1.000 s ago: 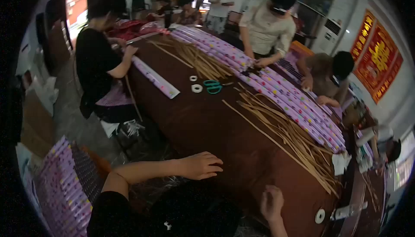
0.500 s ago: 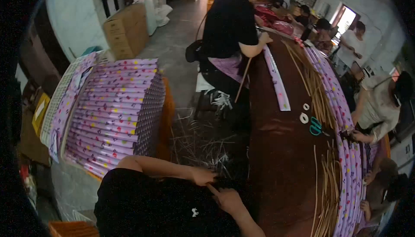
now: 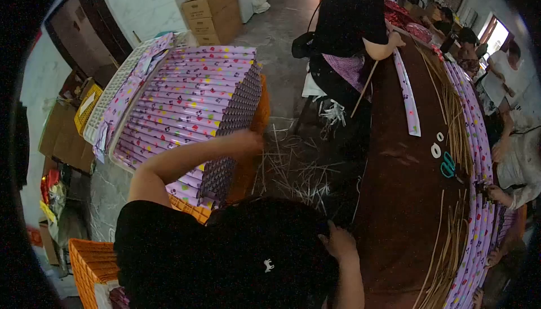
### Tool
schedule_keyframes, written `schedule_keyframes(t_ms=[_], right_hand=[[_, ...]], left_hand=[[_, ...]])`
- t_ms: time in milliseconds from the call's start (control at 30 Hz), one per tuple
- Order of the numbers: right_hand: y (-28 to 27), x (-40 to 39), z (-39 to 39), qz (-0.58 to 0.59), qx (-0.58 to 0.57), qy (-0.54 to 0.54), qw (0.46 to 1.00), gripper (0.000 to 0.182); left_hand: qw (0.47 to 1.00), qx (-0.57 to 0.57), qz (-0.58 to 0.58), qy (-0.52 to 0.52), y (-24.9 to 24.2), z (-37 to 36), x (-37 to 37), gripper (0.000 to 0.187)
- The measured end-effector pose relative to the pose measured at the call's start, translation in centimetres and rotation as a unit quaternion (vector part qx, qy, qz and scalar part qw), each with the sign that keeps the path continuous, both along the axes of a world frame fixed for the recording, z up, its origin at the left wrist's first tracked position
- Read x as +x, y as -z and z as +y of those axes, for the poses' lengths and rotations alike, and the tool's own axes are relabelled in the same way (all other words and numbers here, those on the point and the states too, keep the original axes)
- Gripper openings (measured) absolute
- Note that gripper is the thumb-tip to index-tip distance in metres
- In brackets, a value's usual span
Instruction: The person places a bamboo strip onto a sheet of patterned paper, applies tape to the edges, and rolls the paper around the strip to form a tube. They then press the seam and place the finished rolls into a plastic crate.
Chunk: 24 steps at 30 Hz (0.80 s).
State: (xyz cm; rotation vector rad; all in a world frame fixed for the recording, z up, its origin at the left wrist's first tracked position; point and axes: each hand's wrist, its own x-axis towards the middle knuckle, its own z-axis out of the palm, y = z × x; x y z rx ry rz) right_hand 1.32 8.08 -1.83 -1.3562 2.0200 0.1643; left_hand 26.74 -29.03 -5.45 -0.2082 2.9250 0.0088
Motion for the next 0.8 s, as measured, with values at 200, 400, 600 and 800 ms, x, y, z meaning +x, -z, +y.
schedule_keyframes(t_ms=[200,400,600,800], right_hand=[[-0.9,0.7,-0.6,-0.022,0.042,-0.009,0.999,0.065],[0.5,-0.1,-0.3,-0.018,0.06,0.0,0.998,0.071],[-0.1,0.3,-0.8,-0.039,0.092,0.016,0.995,0.073],[1.1,-0.3,-0.4,-0.069,0.096,0.04,0.992,0.072]], left_hand=[[0.94,-0.008,0.148,-0.306,-3.5,-8.3,13.6,0.029],[0.883,-0.061,0.086,-0.457,1.5,-5.6,17.8,0.064],[0.833,-0.094,0.334,-0.431,1.7,-12.9,15.2,0.041],[0.918,-0.018,0.076,-0.39,-0.2,-21.9,11.3,0.075]])
